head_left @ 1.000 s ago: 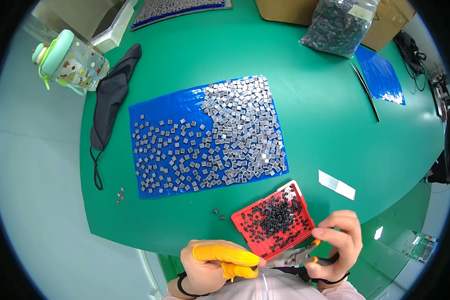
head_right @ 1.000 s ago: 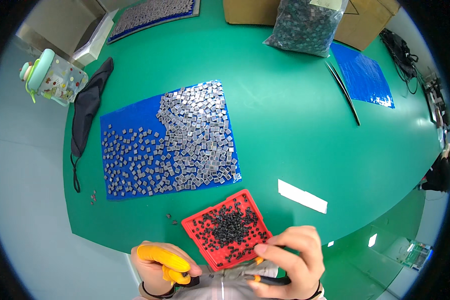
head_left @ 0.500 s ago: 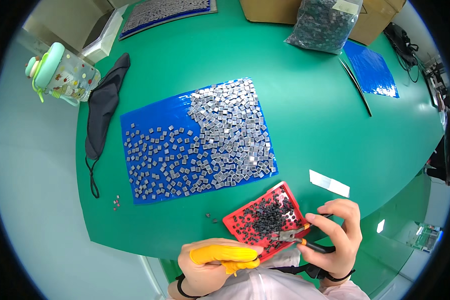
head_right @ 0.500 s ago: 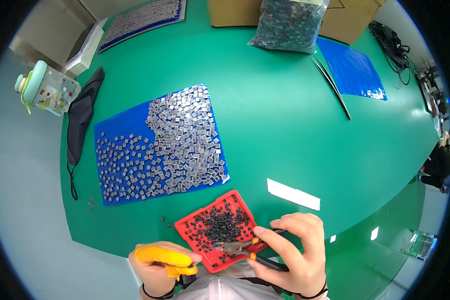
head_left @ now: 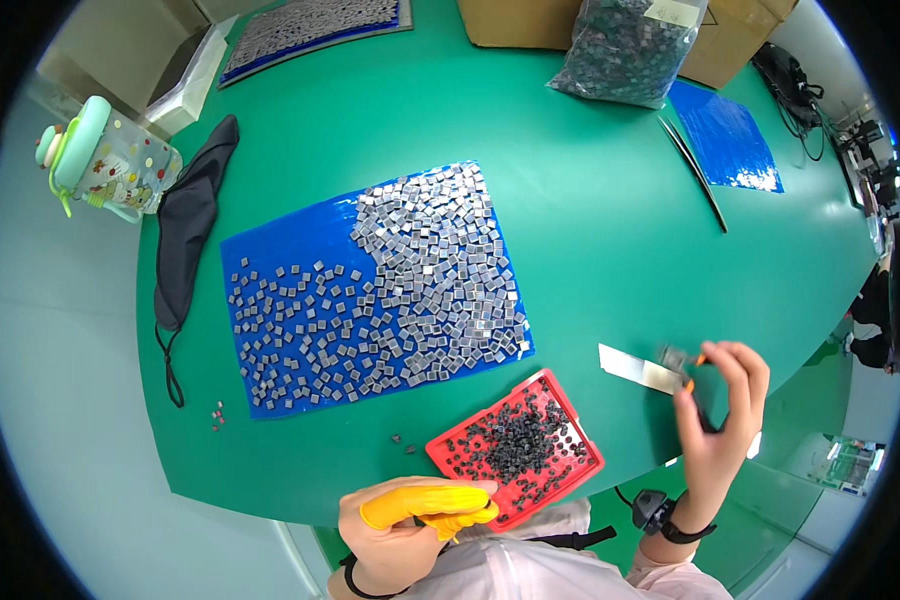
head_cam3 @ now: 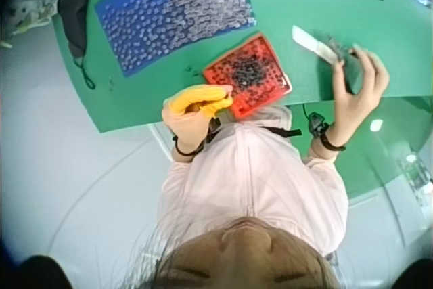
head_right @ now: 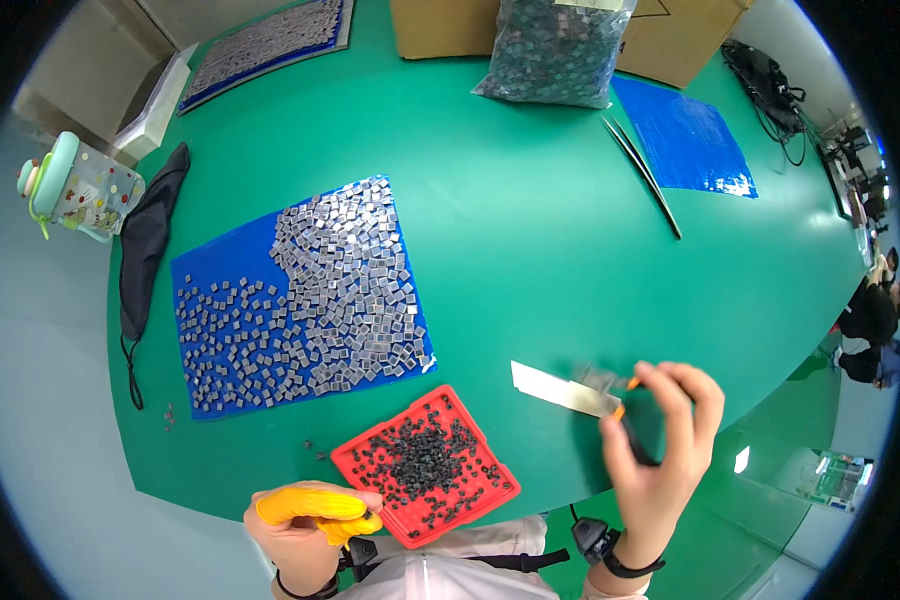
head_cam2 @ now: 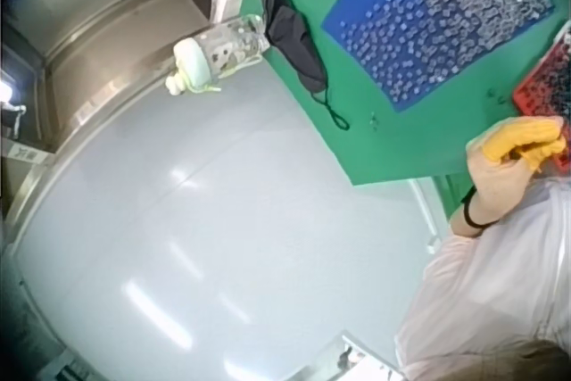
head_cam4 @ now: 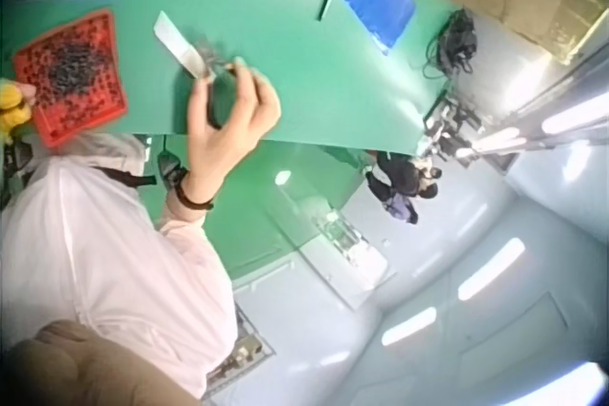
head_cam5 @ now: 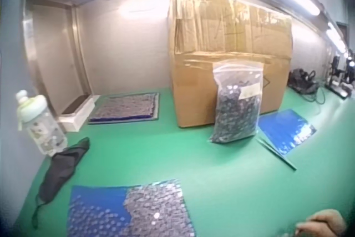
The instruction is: The person uses pliers to pick up small black components from a red tray and places them onto a blue sheet. The person also uses a metal spatula to adjust the components on the blue sheet. The task involves repetitive handling of small items in a cleanroom-like environment.
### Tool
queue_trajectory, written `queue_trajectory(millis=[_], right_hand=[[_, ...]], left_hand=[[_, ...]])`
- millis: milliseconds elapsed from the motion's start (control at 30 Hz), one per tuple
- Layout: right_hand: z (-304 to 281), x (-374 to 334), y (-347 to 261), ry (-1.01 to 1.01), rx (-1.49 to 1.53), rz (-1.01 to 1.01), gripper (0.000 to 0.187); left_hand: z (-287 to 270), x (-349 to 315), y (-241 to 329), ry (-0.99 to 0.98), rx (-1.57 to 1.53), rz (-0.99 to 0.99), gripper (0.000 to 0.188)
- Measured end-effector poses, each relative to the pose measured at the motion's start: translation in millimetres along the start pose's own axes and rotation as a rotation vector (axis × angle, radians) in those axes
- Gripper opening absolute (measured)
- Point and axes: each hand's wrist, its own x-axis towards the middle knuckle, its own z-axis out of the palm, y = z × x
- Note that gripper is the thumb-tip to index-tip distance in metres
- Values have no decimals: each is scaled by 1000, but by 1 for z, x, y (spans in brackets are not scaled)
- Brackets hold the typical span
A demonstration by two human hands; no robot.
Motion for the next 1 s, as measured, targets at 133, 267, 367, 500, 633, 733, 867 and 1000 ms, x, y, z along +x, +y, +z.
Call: queue_trajectory(millis=[133, 267, 367, 500, 633, 733, 867, 1000], right_hand=[[8, -1, 26, 39, -134, 112, 44], [7, 0, 26, 9, -313, 73, 48], [2, 5, 5, 12, -305, -69, 45], [6, 9, -19, -178, -118, -320, 34], [12, 8, -18, -157, -136, -362, 34], [15, 10, -23, -133, -167, -387, 33], [19, 16, -27, -154, -117, -298, 29], [15, 2, -34, -88, 296, -133, 29]], left_hand=[[1, 6, 8, -48, 17, 82, 8], [2, 9, 9, -59, 55, 132, 8], [3, 8, 12, -59, 62, 105, 6], [-7, 3, 1, -101, 38, 2, 11], [-6, 10, -2, -197, 60, 107, 23], [-5, 9, 4, -187, 10, 42, 21], [2, 12, 5, -242, -58, 32, 20], [-1, 7, 1, -224, 40, -46, 11]])
